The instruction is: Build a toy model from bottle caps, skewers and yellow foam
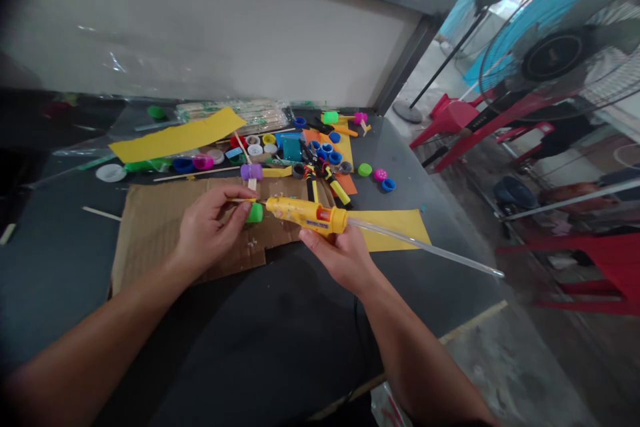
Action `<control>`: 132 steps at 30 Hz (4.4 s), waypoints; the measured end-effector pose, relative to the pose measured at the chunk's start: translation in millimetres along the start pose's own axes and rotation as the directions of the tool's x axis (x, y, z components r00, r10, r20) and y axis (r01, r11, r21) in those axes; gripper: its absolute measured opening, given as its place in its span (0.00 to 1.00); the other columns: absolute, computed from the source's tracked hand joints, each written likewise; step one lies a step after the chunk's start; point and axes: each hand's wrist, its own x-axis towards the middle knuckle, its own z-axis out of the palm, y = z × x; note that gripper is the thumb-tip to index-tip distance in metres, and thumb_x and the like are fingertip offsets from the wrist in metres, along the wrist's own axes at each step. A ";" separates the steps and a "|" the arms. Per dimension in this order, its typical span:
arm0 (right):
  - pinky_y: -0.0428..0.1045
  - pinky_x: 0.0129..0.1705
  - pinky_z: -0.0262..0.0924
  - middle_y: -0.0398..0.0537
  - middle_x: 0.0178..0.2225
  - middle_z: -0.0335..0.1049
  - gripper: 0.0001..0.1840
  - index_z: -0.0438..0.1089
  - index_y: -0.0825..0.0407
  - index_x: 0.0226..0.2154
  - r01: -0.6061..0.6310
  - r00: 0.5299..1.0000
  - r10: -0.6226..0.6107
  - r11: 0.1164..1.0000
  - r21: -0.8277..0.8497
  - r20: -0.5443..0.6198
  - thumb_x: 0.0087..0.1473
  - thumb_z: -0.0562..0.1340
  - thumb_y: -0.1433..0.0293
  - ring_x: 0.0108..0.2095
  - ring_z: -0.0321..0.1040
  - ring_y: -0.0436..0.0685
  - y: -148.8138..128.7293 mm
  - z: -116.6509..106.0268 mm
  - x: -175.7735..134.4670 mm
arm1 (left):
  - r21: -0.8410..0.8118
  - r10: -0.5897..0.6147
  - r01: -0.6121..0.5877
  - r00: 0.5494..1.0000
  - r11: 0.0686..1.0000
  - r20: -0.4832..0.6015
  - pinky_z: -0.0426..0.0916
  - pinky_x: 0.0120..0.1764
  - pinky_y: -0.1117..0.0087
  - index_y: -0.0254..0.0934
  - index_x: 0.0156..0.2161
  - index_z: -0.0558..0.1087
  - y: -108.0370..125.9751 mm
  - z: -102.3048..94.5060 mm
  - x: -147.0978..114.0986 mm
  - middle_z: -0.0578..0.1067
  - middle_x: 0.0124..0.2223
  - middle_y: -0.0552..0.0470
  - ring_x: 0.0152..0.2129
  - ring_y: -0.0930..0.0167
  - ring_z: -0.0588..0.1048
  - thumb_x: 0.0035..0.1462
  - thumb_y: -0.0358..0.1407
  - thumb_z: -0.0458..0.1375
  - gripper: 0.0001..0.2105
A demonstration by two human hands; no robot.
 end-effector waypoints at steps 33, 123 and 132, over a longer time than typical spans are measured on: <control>0.45 0.21 0.54 0.44 0.25 0.65 0.14 0.69 0.53 0.29 -0.007 1.000 0.007 0.999 -0.039 0.009 0.54 0.61 0.58 0.22 0.57 0.48 6.5 -2.9 -1.0 | 0.001 -0.038 0.038 0.999 0.999 0.010 0.70 0.40 0.68 0.39 0.40 0.70 0.1 -0.2 -0.2 0.77 0.37 0.51 0.35 0.70 0.76 0.60 0.34 0.53 0.05; 0.51 0.36 0.60 0.48 0.33 0.72 0.11 0.72 0.50 0.38 -0.006 0.895 -0.320 0.688 -0.726 -0.311 0.55 0.60 0.62 0.33 0.67 0.56 -26.0 -62.4 -19.6 | 0.012 0.009 -0.008 1.000 1.000 -0.029 0.71 0.37 0.68 0.39 0.38 0.71 -3.7 -0.5 -0.1 0.77 0.36 0.52 0.32 0.70 0.76 0.60 0.33 0.54 0.04; 0.51 0.45 0.60 0.45 0.33 0.71 0.07 0.72 0.50 0.36 0.426 0.879 -0.472 0.709 -0.562 0.070 0.51 0.66 0.71 0.38 0.67 0.55 -20.5 29.3 52.3 | -0.004 0.057 -0.057 0.998 0.998 -0.019 0.71 0.38 0.69 0.39 0.39 0.71 -6.3 -3.6 -0.3 0.77 0.36 0.53 0.34 0.71 0.76 0.61 0.33 0.54 0.04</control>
